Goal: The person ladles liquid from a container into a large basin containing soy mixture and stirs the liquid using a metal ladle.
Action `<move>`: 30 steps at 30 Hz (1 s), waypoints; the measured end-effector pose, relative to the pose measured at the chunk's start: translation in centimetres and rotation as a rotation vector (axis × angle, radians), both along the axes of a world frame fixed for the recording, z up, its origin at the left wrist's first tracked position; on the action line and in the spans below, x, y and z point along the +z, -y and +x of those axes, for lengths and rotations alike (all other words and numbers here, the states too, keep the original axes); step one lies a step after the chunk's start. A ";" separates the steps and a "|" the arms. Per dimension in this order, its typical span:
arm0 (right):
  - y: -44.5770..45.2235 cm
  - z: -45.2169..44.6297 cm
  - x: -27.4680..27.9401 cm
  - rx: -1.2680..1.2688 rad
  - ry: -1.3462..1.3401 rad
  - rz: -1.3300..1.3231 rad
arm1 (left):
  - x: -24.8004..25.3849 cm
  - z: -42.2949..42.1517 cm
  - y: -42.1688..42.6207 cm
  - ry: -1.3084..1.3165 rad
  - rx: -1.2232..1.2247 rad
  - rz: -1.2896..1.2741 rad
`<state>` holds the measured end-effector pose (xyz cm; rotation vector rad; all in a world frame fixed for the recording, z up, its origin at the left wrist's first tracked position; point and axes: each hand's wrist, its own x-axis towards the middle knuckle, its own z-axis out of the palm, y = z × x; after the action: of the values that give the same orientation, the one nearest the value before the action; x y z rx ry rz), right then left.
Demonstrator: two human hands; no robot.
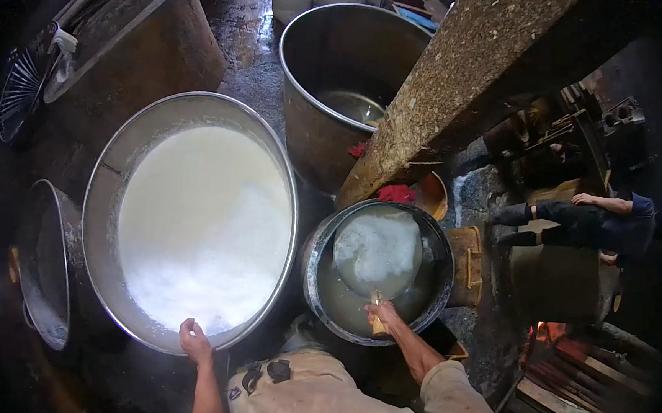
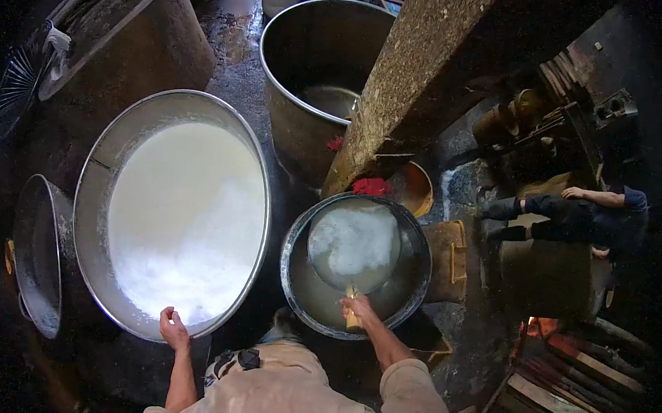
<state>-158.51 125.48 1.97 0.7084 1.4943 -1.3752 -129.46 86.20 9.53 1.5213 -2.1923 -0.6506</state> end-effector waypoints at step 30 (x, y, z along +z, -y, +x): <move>30.6 13.9 12.5 0.549 -0.059 -0.113 | -3.1 14.6 21.5 -0.124 0.619 0.288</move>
<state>-144.56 94.92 14.50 0.1611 1.4985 -1.0491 -114.81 64.71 6.47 2.1006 -1.4515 -0.8339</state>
